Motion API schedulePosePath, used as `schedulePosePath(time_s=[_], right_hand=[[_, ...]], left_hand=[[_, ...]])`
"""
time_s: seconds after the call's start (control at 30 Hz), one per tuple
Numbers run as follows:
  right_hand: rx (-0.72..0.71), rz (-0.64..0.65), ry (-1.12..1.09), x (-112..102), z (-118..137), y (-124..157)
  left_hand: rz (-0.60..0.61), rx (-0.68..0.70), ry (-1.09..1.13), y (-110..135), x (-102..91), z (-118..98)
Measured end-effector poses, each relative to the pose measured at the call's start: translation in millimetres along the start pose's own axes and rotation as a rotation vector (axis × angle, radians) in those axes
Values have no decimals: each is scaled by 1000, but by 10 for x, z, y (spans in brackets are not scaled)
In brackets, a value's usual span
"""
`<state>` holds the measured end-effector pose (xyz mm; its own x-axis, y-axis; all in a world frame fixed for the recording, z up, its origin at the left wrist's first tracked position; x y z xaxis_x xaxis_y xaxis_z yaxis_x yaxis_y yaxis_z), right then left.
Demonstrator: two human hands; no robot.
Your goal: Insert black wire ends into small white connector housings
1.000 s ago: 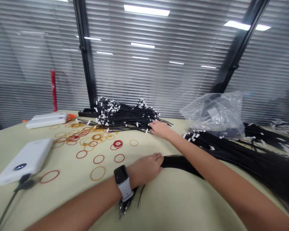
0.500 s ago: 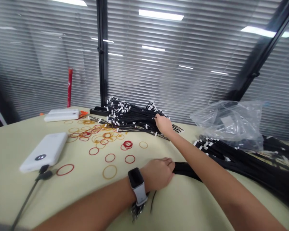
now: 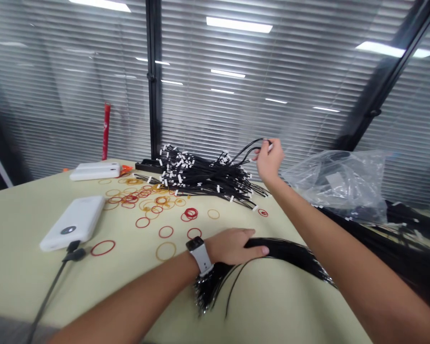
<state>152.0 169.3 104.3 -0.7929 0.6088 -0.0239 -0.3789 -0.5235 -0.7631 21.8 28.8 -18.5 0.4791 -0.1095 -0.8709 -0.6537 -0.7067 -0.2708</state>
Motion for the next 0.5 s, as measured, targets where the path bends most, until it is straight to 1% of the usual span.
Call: schedulePosePath(time_s=[0.1, 0.17, 0.27, 0.37, 0.43, 0.5], right_hand=[[49, -119, -123, -191, 14, -108], [80, -152, -179, -334, 5, -131], [120, -112, -240, -547, -41, -71], [142, -55, -274, -764, -116, 65], [149, -4, -276, -921, -178, 163], [161, 75, -259, -1088, -261, 253]], left_hand=[[-74, -155, 180, -61, -48, 149], [-147, -264, 308, -99, -96, 250], [-278, -377, 515, -146, -202, 352], [-423, -452, 705, -172, -319, 417], [-530, -481, 793, -178, -381, 469], [-626, -507, 844, -180, -420, 535]])
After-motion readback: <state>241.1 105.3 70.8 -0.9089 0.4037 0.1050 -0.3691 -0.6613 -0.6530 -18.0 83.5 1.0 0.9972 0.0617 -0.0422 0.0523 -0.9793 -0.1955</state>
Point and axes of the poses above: each hand's wrist, its own y-axis away from the middle knuckle, its own x-axis out of the palm, z = x × y, the point moved 1 cm from there along -y, towards the middle knuckle, and after that the axes turned 12 degrees about -y, right-handed, at the moved point
